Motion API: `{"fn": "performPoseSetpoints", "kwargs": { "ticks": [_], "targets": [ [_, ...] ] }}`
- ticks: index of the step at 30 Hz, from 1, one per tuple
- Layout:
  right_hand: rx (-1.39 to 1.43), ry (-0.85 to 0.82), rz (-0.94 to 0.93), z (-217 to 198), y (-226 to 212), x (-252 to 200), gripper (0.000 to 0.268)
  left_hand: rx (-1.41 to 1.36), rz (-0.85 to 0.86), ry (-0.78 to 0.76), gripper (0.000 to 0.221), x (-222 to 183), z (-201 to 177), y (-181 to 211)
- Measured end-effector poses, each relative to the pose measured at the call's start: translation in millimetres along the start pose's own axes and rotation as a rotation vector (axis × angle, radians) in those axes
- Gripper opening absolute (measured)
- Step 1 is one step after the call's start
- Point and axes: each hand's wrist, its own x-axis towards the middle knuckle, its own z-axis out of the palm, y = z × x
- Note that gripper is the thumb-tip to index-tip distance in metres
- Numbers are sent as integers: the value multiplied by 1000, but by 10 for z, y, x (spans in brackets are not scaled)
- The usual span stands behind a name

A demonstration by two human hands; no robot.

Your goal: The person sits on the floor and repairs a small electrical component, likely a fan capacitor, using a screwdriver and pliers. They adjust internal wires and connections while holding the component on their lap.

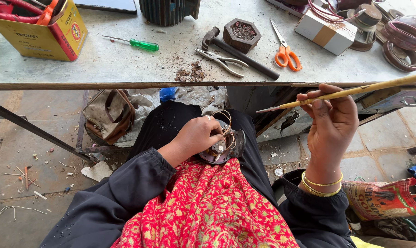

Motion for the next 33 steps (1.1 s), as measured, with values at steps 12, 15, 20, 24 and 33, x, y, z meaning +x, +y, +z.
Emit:
{"fn": "performPoseSetpoints", "kwargs": {
  "ticks": [12,15,20,24,33],
  "targets": [
    [43,62,-33,-156,-59,31,22,-6,-12,-32,14,18,1,-24],
    [32,68,-37,-163,-67,38,22,5,-29,-16,16,21,14,-12],
    [13,71,-39,-157,-71,40,22,-9,5,-33,16,25,7,-49],
    [10,56,-41,-150,-61,39,22,0,51,-42,16,34,-1,-96],
    [-35,51,-54,-143,-72,21,19,-26,-14,-13,13,1,-45,-10]
  ]
}}
